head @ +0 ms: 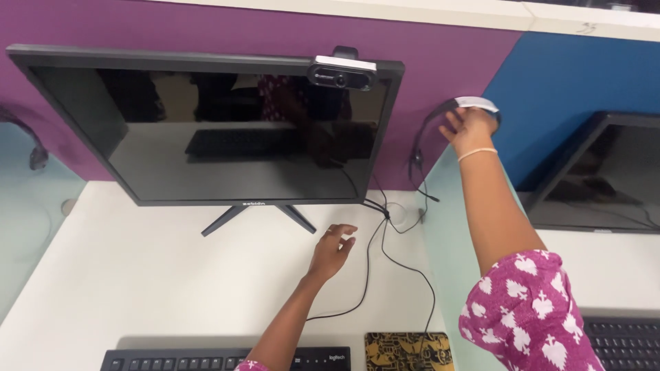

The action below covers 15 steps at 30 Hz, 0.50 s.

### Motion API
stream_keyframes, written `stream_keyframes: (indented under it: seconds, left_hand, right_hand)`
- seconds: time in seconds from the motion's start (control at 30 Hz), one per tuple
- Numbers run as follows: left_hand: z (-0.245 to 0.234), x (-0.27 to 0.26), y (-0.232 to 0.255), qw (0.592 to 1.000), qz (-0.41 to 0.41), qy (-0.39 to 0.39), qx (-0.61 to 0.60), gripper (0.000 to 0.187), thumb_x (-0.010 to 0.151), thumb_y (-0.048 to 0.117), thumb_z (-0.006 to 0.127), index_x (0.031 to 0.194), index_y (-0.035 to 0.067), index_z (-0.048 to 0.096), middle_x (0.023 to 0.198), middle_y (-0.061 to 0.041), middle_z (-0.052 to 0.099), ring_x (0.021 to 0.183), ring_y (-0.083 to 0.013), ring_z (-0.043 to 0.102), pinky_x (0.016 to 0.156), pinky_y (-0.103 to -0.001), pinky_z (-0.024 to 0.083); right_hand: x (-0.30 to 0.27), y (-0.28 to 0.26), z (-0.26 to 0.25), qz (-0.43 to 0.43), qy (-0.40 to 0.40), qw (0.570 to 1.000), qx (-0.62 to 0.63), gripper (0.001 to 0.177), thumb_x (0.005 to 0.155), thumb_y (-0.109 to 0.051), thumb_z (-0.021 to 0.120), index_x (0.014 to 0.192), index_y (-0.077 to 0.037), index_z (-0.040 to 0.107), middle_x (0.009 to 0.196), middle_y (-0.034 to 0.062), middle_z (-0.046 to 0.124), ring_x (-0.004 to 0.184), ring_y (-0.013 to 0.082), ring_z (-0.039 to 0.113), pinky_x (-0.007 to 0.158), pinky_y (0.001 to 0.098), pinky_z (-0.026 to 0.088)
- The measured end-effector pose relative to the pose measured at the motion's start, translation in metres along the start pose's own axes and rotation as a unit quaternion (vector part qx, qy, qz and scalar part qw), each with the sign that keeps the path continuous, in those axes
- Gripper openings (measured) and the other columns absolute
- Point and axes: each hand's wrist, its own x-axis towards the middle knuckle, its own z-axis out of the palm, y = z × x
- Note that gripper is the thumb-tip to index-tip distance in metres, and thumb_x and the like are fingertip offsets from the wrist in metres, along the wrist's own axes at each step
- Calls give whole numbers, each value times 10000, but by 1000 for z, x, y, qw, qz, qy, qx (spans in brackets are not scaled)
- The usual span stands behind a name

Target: Positioning office chairs and computer peripherals at workstations in a shared office space.

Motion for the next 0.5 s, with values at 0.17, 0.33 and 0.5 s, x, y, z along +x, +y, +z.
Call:
stream_keyframes:
  seconds: [0.17, 0.33, 0.5]
  left_hand:
    - [-17, -14, -17, 998, -57, 11, -7, 235, 960, 131, 645, 1192, 123, 676, 1147, -67, 710, 884, -212, 722, 783, -343, 590]
    - [-31, -20, -31, 995, -100, 30, 5, 253, 937, 128, 659, 1189, 125, 690, 1154, -53, 722, 856, -207, 712, 777, -341, 581]
    - [-35, -22, -53, 991, -130, 38, -1, 272, 949, 125, 658, 1218, 145, 688, 1158, -45, 721, 847, -203, 734, 797, -332, 576]
  right_hand:
    - [-6, 8, 15, -46, 122, 991, -1, 421, 983, -217, 485, 1372, -56, 467, 1396, 166, 595, 1214, 406, 650, 997, 644, 480]
    - [-17, 27, 41, -201, 143, 963, -108, 581, 930, -120, 614, 1389, 66, 310, 1426, 249, 522, 1285, 352, 642, 1101, 450, 528]
    - [-64, 23, 52, -176, 111, 955, -211, 736, 987, -261, 640, 1509, 27, 209, 1511, 245, 404, 1375, 382, 492, 1135, 421, 407]
